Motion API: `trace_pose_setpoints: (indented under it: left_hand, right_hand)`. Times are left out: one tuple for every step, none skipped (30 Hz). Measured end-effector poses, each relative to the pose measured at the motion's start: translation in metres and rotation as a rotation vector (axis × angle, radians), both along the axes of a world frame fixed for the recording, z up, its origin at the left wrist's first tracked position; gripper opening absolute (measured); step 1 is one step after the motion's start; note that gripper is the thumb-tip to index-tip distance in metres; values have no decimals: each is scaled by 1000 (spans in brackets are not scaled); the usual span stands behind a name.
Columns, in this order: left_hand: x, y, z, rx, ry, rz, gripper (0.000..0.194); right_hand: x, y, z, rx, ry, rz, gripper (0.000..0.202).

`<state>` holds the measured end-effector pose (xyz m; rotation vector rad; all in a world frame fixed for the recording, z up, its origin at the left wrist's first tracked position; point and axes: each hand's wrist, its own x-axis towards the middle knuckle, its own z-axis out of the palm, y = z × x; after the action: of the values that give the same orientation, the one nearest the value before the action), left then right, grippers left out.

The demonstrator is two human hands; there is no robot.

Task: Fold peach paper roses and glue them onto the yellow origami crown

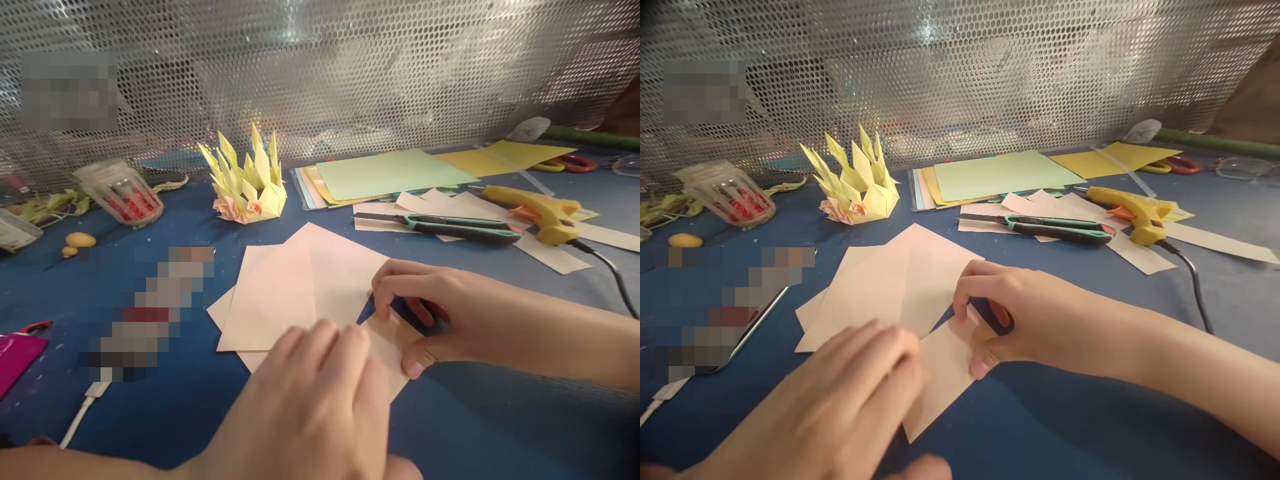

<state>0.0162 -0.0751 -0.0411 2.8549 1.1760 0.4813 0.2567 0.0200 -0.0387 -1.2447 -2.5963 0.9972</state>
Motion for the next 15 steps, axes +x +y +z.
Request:
trace_pose_setpoints:
  left_hand:
    - [1,4,-2,-6,18,38,34]
    - [1,7,-4,-25,25,67,44]
    - [2,10,-6,-60,38,95,50]
    - [3,11,-7,-103,46,111,52]
    - [3,12,-8,-144,39,110,52]
    - [4,13,-8,-183,24,110,50]
    - [4,14,-8,-212,2,118,49]
    - [4,16,-8,-230,-29,129,49]
    - [4,18,-7,-237,-59,143,51]
    - [3,20,-6,-232,-80,156,51]
    - [3,23,-5,-215,-84,162,48]
    - [2,26,-4,-184,-73,154,42]
    - [1,29,-3,-139,-53,136,35]
    - [0,32,-3,-87,-34,118,28]
    - [0,34,-3,-38,-23,102,24]
  right_hand:
    - [0,1,0,-3,6,0,39]
    - [1,1,0,0,8,2,43]
    - [1,2,0,4,11,9,48]
    - [1,3,0,3,17,23,52]
    - [2,4,0,-5,28,39,52]
    - [2,5,0,-19,43,53,50]
    - [2,5,0,-34,61,63,47]
    - [2,5,-1,-46,78,67,44]
    - [2,5,-1,-47,94,68,41]
    - [2,5,-2,-28,109,64,38]
    - [2,5,-2,8,129,60,35]
    - [2,4,-2,54,156,55,32]
    - [2,4,-3,100,189,51,28]
    - [2,4,-3,143,223,46,24]
    - [2,4,-3,176,254,36,22]
